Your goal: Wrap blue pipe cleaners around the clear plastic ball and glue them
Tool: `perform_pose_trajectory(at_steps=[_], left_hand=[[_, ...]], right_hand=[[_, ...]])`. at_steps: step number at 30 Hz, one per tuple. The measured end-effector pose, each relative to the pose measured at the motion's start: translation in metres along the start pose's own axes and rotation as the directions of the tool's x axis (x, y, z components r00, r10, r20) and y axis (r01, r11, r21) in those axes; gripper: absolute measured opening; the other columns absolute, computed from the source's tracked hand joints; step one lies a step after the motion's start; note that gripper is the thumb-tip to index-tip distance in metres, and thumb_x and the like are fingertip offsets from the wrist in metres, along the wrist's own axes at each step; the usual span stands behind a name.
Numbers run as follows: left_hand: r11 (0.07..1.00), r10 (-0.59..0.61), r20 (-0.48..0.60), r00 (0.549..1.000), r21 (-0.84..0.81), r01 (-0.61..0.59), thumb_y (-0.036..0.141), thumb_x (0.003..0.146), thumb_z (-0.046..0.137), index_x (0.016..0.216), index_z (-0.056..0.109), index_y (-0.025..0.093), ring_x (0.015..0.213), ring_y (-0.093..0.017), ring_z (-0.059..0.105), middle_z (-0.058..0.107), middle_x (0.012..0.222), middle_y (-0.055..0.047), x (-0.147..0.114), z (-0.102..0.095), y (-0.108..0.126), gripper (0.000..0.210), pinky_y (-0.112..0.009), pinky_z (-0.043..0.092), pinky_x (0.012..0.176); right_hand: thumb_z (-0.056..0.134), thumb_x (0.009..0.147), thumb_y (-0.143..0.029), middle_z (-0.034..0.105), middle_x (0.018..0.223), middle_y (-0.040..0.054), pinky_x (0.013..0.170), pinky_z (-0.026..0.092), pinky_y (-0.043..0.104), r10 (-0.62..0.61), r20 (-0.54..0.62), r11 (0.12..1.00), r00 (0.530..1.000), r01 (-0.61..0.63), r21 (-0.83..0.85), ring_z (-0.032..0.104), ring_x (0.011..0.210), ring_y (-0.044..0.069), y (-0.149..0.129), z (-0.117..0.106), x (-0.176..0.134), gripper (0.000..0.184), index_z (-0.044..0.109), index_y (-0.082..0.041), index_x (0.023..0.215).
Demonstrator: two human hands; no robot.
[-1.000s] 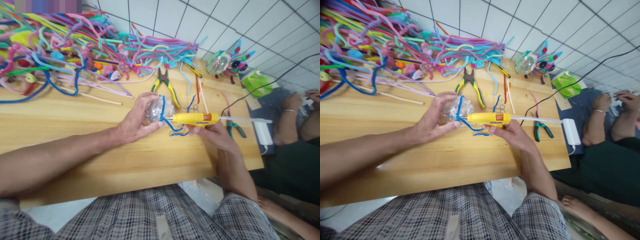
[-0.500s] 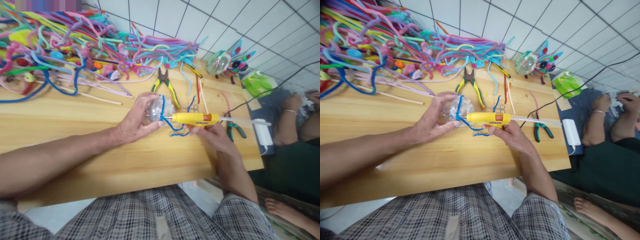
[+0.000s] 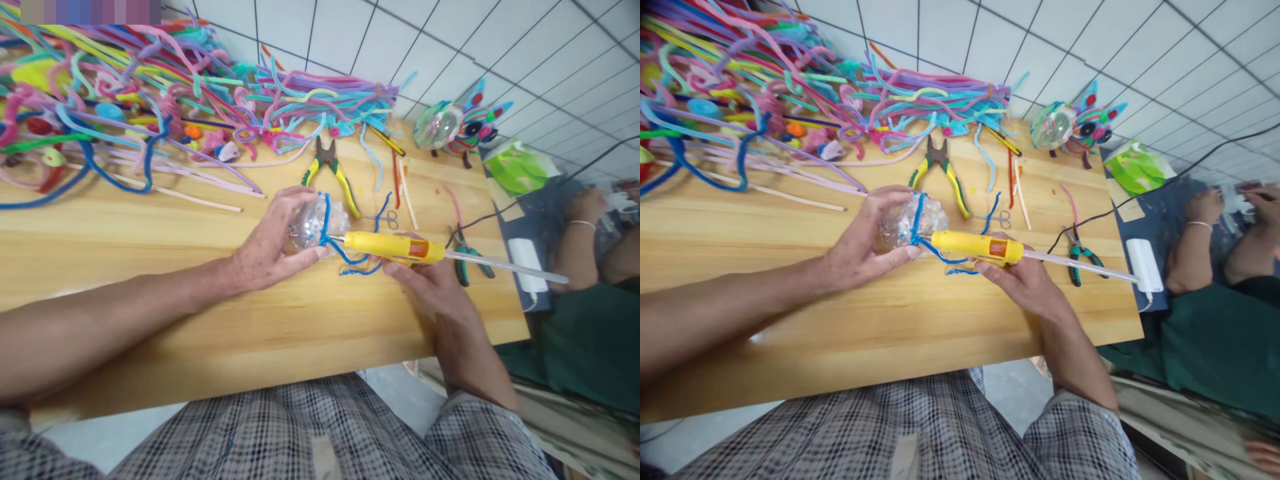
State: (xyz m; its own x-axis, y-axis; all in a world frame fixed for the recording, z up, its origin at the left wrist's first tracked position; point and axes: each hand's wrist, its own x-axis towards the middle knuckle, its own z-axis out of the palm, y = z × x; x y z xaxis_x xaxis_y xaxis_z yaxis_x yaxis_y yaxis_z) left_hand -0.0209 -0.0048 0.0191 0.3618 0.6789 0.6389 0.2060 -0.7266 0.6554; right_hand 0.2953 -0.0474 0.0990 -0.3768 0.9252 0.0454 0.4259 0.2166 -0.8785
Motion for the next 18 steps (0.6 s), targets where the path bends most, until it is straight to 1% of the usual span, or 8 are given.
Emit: perform_pose_trajectory(at_steps=[7,13,15,18], left_hand=[[1.000,-0.005,-0.015,1.000,-0.020,0.005,0.046,0.101,0.081,0.170,0.040,0.038,0.152,-0.040,0.056,0.058,0.157,-0.015,-0.0003,0.0014,-0.0014,0.080,-0.072,0.054,0.127],[0.998,-0.031,-0.001,1.000,-0.047,0.031,0.046,0.100,0.082,0.168,0.042,0.039,0.153,-0.042,0.054,0.057,0.159,-0.015,-0.0006,0.0008,-0.0010,0.079,-0.075,0.050,0.128],[0.998,-0.035,0.000,0.999,-0.051,0.035,0.045,0.100,0.082,0.168,0.042,0.039,0.154,-0.042,0.054,0.057,0.160,-0.015,-0.0007,0.0007,-0.0010,0.079,-0.075,0.049,0.129],[0.999,-0.026,0.000,1.000,-0.037,0.026,0.046,0.100,0.082,0.168,0.042,0.038,0.153,-0.041,0.055,0.058,0.159,-0.015,-0.0005,0.0006,-0.0015,0.080,-0.074,0.051,0.127]], right_hand=[[0.076,0.106,-0.043,0.080,0.100,0.0032,0.080,0.064,0.035,-0.054,0.023,0.997,0.998,0.055,-0.054,0.076,0.090,0.022,-0.0063,-0.0024,0.0011,0.015,0.082,-0.029,0.106],[0.073,0.106,-0.044,0.079,0.102,0.0057,0.084,0.064,0.042,-0.152,0.039,0.973,0.988,0.156,-0.172,0.074,0.092,0.026,-0.0024,-0.0045,0.0008,0.016,0.079,-0.029,0.104],[0.073,0.107,-0.042,0.078,0.102,0.0058,0.084,0.063,0.043,-0.173,0.040,0.967,0.984,0.177,-0.183,0.074,0.092,0.026,-0.0025,-0.0046,0.0010,0.015,0.078,-0.028,0.104],[0.071,0.108,-0.039,0.077,0.100,0.0055,0.083,0.063,0.042,-0.194,0.045,0.963,0.980,0.199,-0.184,0.073,0.091,0.026,-0.0049,-0.0035,0.0011,0.013,0.077,-0.029,0.105]])
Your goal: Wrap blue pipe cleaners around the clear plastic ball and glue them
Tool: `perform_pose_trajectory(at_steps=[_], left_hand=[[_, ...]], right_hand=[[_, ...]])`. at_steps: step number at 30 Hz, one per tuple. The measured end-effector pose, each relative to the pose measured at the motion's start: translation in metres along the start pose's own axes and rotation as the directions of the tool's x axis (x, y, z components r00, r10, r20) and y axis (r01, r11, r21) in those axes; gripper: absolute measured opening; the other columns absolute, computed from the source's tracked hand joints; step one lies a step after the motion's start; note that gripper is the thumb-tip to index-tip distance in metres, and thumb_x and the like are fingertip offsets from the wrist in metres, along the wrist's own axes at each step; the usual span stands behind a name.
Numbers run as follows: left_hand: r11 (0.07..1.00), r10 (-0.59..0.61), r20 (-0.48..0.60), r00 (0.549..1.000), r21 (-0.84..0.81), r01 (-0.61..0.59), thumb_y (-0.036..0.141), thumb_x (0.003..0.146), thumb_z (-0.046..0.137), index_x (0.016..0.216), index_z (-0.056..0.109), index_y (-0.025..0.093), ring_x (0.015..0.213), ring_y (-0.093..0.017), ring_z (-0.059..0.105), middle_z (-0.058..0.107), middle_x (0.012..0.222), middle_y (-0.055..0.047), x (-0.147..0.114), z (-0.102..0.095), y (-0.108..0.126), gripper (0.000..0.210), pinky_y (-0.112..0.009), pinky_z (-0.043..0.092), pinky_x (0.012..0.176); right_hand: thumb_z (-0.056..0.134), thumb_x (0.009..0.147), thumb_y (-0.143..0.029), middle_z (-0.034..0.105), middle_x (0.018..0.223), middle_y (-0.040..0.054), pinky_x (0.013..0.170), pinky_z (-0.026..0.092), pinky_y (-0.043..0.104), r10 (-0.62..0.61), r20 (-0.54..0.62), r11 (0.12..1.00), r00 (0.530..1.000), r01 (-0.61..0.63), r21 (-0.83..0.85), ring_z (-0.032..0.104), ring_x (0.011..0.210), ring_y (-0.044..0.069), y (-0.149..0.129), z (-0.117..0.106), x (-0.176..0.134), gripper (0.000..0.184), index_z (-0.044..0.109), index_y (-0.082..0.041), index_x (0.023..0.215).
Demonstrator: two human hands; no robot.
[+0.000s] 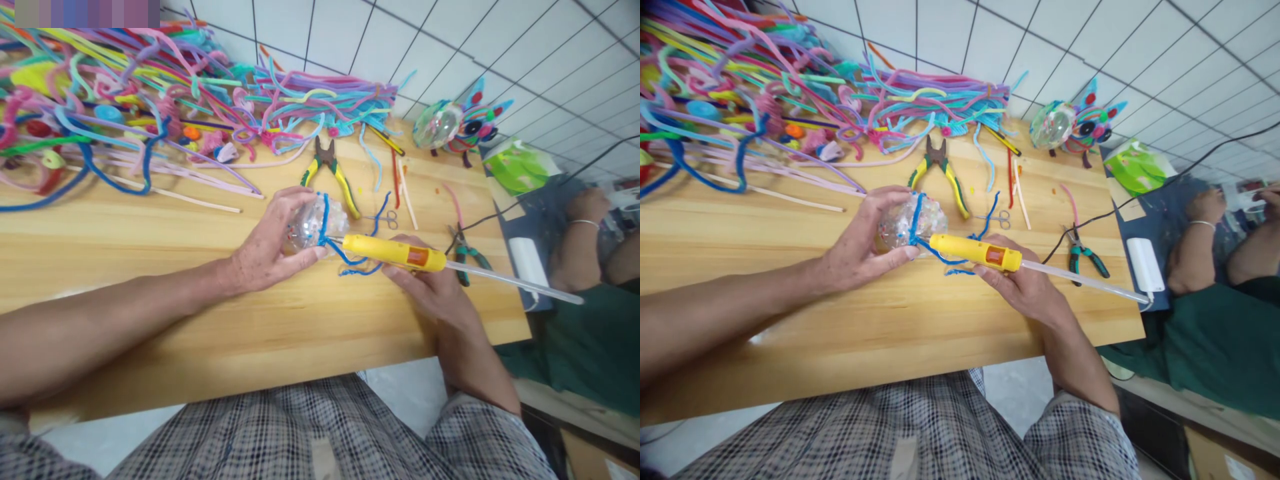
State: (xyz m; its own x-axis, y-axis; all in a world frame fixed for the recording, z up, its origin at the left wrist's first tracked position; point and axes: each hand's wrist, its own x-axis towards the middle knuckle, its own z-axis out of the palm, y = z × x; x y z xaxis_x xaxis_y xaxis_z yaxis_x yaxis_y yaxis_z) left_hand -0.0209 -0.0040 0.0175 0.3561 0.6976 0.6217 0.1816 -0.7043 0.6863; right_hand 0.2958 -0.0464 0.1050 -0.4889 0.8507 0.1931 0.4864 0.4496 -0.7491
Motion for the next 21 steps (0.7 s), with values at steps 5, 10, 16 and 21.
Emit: perform_pose_trajectory(at_steps=[5,10,16,21], left_hand=[[1.000,0.011,-0.001,1.000,0.014,-0.011,0.050,0.100,0.082,0.169,0.041,0.037,0.152,-0.040,0.055,0.058,0.159,-0.014,0.0003,-0.0001,-0.0008,0.081,-0.073,0.053,0.126],[1.000,0.002,0.001,1.000,0.021,-0.002,0.048,0.101,0.082,0.168,0.042,0.038,0.152,-0.040,0.055,0.058,0.159,-0.015,-0.0001,-0.0001,0.0003,0.080,-0.073,0.053,0.126],[1.000,-0.011,0.004,1.000,0.000,0.011,0.053,0.098,0.084,0.167,0.044,0.035,0.152,-0.042,0.055,0.058,0.160,-0.014,-0.0005,-0.0015,-0.0007,0.081,-0.077,0.051,0.126],[1.000,0.007,0.030,1.000,-0.017,-0.007,0.048,0.096,0.087,0.169,0.041,0.036,0.151,-0.045,0.055,0.057,0.162,-0.014,0.0002,-0.0033,-0.0025,0.087,-0.080,0.049,0.125]], right_hand=[[0.069,0.109,-0.035,0.077,0.100,0.0046,0.081,0.064,0.041,-0.031,0.008,0.999,0.999,0.031,-0.025,0.073,0.089,0.024,-0.0036,0.0011,0.0008,0.011,0.077,-0.029,0.106],[0.069,0.109,-0.040,0.078,0.104,0.0071,0.086,0.067,0.046,-0.014,-0.008,0.997,1.000,0.013,-0.082,0.075,0.094,0.026,-0.0037,0.0010,-0.0004,0.015,0.076,-0.028,0.104],[0.069,0.109,-0.041,0.077,0.105,0.0076,0.086,0.066,0.047,-0.008,-0.023,0.998,1.000,0.006,-0.069,0.075,0.096,0.027,-0.0035,0.0008,-0.0021,0.014,0.076,-0.030,0.104],[0.068,0.109,-0.043,0.077,0.104,0.0079,0.085,0.066,0.048,0.024,-0.007,0.997,1.000,-0.025,-0.071,0.074,0.094,0.028,-0.0039,0.0018,-0.0020,0.016,0.076,-0.029,0.105]])
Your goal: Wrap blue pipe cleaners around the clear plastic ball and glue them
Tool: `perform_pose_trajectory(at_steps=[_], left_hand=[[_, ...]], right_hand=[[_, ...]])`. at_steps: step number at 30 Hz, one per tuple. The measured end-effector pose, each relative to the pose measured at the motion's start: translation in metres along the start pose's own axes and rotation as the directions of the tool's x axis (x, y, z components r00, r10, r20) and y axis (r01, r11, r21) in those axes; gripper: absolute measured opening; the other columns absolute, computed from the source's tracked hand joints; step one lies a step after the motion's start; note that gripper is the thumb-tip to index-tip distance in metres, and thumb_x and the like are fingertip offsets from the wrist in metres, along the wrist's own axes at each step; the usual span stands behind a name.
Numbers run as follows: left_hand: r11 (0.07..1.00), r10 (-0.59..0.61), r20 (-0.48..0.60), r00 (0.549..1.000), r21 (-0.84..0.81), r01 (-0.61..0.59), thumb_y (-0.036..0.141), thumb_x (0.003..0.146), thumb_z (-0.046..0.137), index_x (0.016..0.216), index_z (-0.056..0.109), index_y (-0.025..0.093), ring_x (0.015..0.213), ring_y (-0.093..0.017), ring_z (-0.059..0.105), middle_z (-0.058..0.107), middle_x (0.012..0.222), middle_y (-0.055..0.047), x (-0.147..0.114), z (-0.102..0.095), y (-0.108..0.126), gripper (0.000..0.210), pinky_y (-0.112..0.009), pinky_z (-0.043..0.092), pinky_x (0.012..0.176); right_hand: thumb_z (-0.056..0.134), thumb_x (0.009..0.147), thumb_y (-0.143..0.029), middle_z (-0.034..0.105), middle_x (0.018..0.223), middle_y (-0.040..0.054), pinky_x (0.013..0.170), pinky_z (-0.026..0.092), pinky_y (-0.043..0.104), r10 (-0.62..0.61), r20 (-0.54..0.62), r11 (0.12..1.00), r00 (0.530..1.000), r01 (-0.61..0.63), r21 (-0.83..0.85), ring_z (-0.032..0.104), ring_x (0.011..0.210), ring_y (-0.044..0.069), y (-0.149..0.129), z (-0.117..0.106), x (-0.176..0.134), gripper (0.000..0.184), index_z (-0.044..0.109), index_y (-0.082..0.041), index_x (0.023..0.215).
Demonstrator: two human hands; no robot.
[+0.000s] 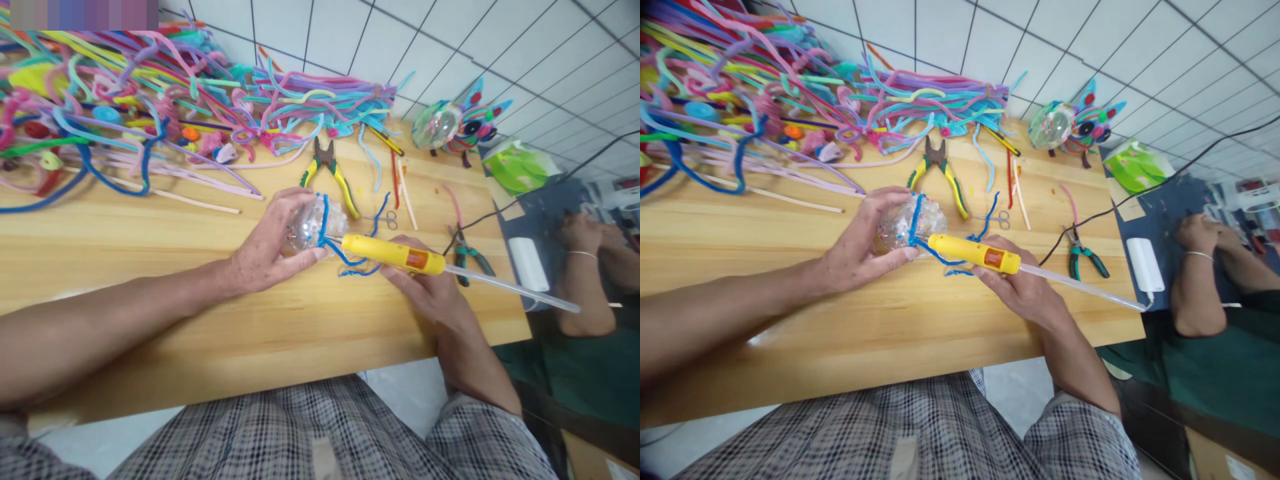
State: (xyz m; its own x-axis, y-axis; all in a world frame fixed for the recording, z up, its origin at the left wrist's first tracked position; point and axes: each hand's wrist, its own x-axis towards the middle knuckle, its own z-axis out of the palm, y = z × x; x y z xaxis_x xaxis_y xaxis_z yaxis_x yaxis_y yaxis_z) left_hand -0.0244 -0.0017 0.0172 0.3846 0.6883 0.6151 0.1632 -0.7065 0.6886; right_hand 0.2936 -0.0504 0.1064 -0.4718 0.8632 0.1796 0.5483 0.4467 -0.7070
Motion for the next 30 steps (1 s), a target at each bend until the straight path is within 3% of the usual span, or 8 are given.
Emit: perform_pose_trajectory(at_steps=[8,15,21,30], left_hand=[[0.999,0.008,-0.017,1.000,0.031,-0.008,0.042,0.100,0.082,0.169,0.041,0.037,0.151,-0.041,0.055,0.058,0.159,-0.015,0.0007,0.0016,0.0034,0.081,-0.075,0.053,0.125],[1.000,0.020,-0.021,1.000,0.014,-0.020,0.045,0.099,0.084,0.170,0.040,0.039,0.151,-0.043,0.055,0.058,0.159,-0.014,0.0003,0.0021,-0.0003,0.084,-0.077,0.052,0.124],[1.000,0.010,-0.028,1.000,0.004,-0.010,0.049,0.098,0.085,0.168,0.043,0.037,0.152,-0.044,0.055,0.059,0.158,-0.014,0.0002,0.0039,0.0011,0.082,-0.078,0.049,0.126],[1.000,0.011,-0.013,1.000,0.014,-0.011,0.048,0.098,0.085,0.170,0.040,0.037,0.153,-0.043,0.053,0.056,0.161,-0.014,-0.0004,0.0022,-0.0003,0.085,-0.077,0.051,0.126]], right_hand=[[0.068,0.110,-0.039,0.078,0.106,0.0063,0.089,0.066,0.046,-0.022,-0.014,1.000,1.000,0.022,0.001,0.075,0.096,0.026,-0.0006,0.0007,-0.0020,0.013,0.076,-0.029,0.106],[0.069,0.109,-0.044,0.077,0.101,0.0064,0.080,0.066,0.044,0.019,-0.015,0.999,1.000,-0.019,-0.032,0.073,0.088,0.025,-0.0004,0.0014,-0.0025,0.016,0.074,-0.029,0.106],[0.065,0.111,-0.043,0.077,0.108,0.0080,0.090,0.065,0.048,0.018,0.010,1.000,1.000,-0.018,-0.010,0.074,0.098,0.027,-0.0050,0.0034,-0.0012,0.016,0.071,-0.029,0.107],[0.066,0.110,-0.042,0.074,0.104,0.0068,0.087,0.064,0.047,0.032,0.011,0.999,0.999,-0.032,-0.011,0.073,0.095,0.027,-0.0063,0.0020,0.0006,0.015,0.070,-0.029,0.104]])
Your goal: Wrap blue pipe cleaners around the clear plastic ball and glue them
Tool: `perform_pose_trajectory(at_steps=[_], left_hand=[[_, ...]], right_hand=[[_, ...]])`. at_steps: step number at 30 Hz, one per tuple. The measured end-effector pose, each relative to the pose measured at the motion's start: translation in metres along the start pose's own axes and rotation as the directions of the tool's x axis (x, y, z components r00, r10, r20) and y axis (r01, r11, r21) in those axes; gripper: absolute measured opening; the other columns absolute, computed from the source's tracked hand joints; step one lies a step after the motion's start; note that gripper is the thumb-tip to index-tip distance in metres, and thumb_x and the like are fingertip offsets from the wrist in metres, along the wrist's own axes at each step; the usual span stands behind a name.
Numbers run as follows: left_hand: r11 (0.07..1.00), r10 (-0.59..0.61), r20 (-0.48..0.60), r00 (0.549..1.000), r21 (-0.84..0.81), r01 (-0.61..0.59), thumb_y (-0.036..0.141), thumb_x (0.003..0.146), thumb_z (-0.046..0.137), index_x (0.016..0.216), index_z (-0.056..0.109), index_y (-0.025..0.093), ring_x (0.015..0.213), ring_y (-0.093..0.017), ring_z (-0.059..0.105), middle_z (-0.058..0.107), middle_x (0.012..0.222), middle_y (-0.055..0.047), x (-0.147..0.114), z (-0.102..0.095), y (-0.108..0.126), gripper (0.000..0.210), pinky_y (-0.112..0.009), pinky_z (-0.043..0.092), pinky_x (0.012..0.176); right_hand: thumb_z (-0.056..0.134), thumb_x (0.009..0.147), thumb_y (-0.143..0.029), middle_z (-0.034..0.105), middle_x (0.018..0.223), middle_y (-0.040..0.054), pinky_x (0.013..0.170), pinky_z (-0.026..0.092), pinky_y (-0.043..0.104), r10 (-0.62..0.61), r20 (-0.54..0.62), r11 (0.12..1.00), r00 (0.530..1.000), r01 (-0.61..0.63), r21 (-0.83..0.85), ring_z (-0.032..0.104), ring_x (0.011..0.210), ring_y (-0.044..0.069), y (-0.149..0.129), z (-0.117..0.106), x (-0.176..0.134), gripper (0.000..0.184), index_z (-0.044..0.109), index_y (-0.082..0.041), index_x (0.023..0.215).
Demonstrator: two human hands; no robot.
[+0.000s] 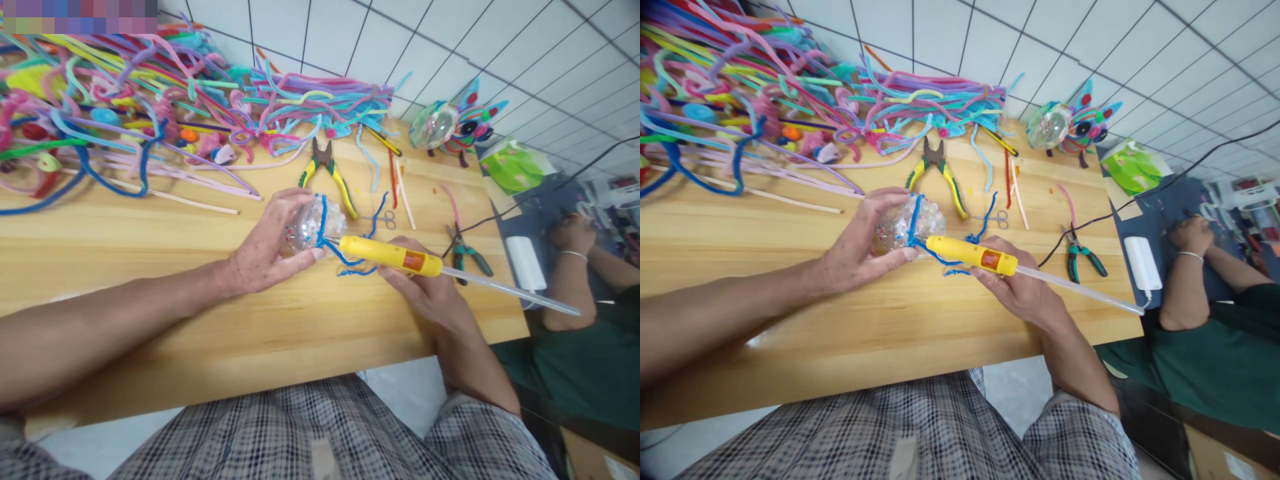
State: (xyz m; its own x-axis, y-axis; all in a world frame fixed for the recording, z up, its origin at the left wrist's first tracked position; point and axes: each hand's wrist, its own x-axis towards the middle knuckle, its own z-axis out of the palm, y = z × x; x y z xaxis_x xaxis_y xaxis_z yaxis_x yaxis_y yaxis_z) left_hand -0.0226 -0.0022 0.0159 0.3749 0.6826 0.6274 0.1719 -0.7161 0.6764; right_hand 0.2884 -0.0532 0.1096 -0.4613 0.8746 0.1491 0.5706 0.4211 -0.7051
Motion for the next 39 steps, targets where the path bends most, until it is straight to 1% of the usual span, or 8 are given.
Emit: perform_pose_trajectory(at_steps=[4,8,12,18,23,28,34,39], left_hand=[[1.000,-0.015,-0.007,1.000,0.011,0.016,0.044,0.100,0.083,0.169,0.041,0.039,0.154,-0.039,0.053,0.056,0.162,-0.014,0.000,0.000,0.003,0.081,-0.073,0.052,0.128],[1.000,-0.019,0.001,1.000,0.014,0.019,0.042,0.100,0.083,0.168,0.042,0.037,0.154,-0.041,0.054,0.056,0.162,-0.016,0.000,-0.001,0.005,0.080,-0.073,0.051,0.128],[0.999,-0.037,0.013,0.999,0.034,0.036,0.044,0.101,0.081,0.167,0.041,0.035,0.155,-0.040,0.053,0.055,0.162,-0.014,0.001,-0.002,0.007,0.078,-0.072,0.051,0.129],[0.998,-0.046,0.019,0.999,0.049,0.045,0.047,0.103,0.080,0.166,0.042,0.033,0.155,-0.039,0.054,0.056,0.162,-0.015,0.001,-0.002,0.009,0.075,-0.072,0.051,0.129],[0.997,-0.048,0.007,0.999,0.069,0.048,0.049,0.105,0.076,0.165,0.043,0.033,0.156,-0.038,0.054,0.057,0.161,-0.016,0.001,-0.002,0.010,0.071,-0.070,0.052,0.130],[0.995,-0.042,0.024,0.999,0.092,0.039,0.048,0.106,0.074,0.166,0.040,0.032,0.156,-0.036,0.053,0.055,0.161,-0.015,0.001,-0.002,0.011,0.072,-0.069,0.053,0.130],[0.996,-0.043,0.018,0.999,0.084,0.041,0.045,0.105,0.076,0.166,0.041,0.032,0.155,-0.039,0.054,0.056,0.159,-0.018,0.002,-0.002,0.011,0.071,-0.071,0.052,0.129],[0.996,-0.058,0.022,0.998,0.076,0.056,0.045,0.104,0.076,0.165,0.041,0.035,0.156,-0.040,0.054,0.055,0.161,-0.017,0.001,-0.002,0.011,0.071,-0.072,0.051,0.129]], right_hand=[[0.065,0.110,-0.040,0.076,0.107,0.0076,0.087,0.064,0.048,-0.030,-0.006,1.000,1.000,0.030,0.002,0.074,0.096,0.028,0.002,0.001,0.000,0.013,0.072,-0.029,0.107],[0.066,0.110,-0.039,0.078,0.112,0.0087,0.091,0.064,0.049,-0.036,-0.016,0.999,0.999,0.036,-0.021,0.076,0.103,0.029,0.003,0.001,-0.002,0.012,0.071,-0.028,0.108],[0.068,0.109,-0.037,0.079,0.111,0.0077,0.087,0.066,0.046,-0.042,-0.013,0.998,0.999,0.041,-0.047,0.077,0.101,0.028,0.003,0.000,-0.002,0.010,0.071,-0.028,0.111],[0.067,0.109,-0.032,0.079,0.110,0.0067,0.081,0.065,0.044,-0.153,-0.025,0.984,0.988,0.150,-0.099,0.077,0.097,0.028,0.005,0.000,-0.002,0.007,0.071,-0.029,0.115],[0.066,0.110,-0.032,0.078,0.109,0.0067,0.078,0.065,0.042,-0.188,-0.012,0.970,0.982,0.184,-0.157,0.078,0.095,0.026,0.005,-0.001,-0.001,0.007,0.069,-0.029,0.116],[0.067,0.110,-0.033,0.079,0.109,0.0064,0.080,0.065,0.042,-0.181,-0.017,0.972,0.983,0.176,-0.153,0.078,0.095,0.026,0.007,-0.001,-0.001,0.007,0.070,-0.029,0.115],[0.067,0.110,-0.032,0.078,0.109,0.0062,0.081,0.064,0.042,-0.153,-0.020,0.982,0.988,0.150,-0.111,0.077,0.096,0.026,0.005,0.000,-0.002,0.006,0.070,-0.029,0.114],[0.067,0.110,-0.032,0.076,0.108,0.0058,0.083,0.063,0.042,-0.113,-0.002,0.992,0.994,0.113,-0.057,0.075,0.097,0.025,0.003,-0.001,0.000,0.005,0.071,-0.028,0.111]])
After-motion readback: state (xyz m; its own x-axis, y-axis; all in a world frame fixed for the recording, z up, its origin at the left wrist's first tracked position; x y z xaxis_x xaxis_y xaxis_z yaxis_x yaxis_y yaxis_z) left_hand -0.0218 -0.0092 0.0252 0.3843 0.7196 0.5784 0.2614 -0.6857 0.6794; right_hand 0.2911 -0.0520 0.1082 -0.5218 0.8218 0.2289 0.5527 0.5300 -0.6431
